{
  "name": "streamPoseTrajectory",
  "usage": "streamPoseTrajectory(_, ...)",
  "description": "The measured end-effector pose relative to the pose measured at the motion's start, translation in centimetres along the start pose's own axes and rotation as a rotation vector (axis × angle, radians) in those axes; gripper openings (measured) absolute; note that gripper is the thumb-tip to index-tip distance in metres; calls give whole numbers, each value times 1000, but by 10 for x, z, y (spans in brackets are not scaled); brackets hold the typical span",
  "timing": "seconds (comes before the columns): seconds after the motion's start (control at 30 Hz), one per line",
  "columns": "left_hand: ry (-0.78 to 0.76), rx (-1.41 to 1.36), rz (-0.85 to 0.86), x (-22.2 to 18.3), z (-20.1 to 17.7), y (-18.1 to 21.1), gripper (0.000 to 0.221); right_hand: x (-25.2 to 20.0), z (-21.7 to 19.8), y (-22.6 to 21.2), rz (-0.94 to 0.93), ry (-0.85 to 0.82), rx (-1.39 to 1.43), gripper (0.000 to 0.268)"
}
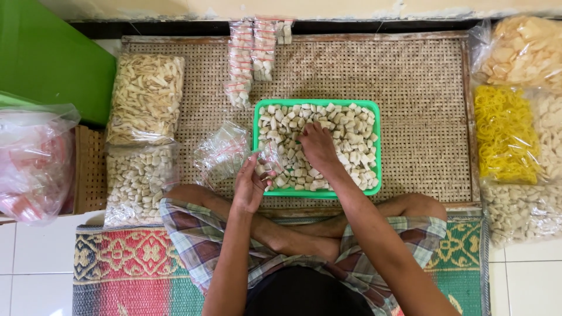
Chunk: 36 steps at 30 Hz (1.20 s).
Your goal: The person sits cross-legged on a mat and repeatedly picks small white food items from a green tray, places them into small clear plastic bags, and sets the filled bags aside. The process is repeated continuously with items from the tray.
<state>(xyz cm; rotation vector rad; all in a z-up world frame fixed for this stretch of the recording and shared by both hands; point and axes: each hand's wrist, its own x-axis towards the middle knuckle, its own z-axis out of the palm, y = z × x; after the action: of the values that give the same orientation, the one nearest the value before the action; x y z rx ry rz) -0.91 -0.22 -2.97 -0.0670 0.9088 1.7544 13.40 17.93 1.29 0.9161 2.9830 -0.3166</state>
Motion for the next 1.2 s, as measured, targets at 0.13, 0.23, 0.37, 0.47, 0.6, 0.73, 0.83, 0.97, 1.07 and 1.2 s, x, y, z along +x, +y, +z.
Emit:
streamPoseTrajectory(0.13, 12, 0, -2, -4, 5, 4, 29, 9, 19, 10, -33, -9, -19, 14)
streamPoseTrajectory(0.23, 3, -10, -10, -3, 2, 2, 33, 9, 25, 15, -70, -8, 6, 13)
streamPoseTrajectory(0.37, 6, -18, -3, -6, 9, 3, 33, 5, 31, 14, -61, -52, 42, 12)
streamPoseTrajectory(0.47, 17, -8, -7, -10, 14, 6, 34, 5, 38, 15, -63, -54, 84, 12)
streamPoseTrajectory(0.6, 13, 47, -7, -7, 11, 0, 38, 4, 38, 23, -59, 15, 191, 12)
streamPoseTrajectory(0.73, 18, 84, -20, -7, 17, -5, 31, -26, 16, 25, 126, 195, 815, 20)
streamPoseTrajectory(0.83, -15, 134, -27, -13, 35, -7, 29, -68, -38, 6, 331, 177, 1180, 27)
streamPoseTrajectory(0.97, -47, 200, -23, -22, 55, -13, 29, -109, -66, -13, 431, 251, 1377, 41)
streamPoseTrajectory(1.07, -89, 234, -16, -24, 65, -20, 29, -123, -71, -19, 386, 342, 1328, 26)
streamPoseTrajectory(1.2, -156, 290, -36, -40, 90, -16, 27, -131, -75, -20, 303, 389, 1224, 22)
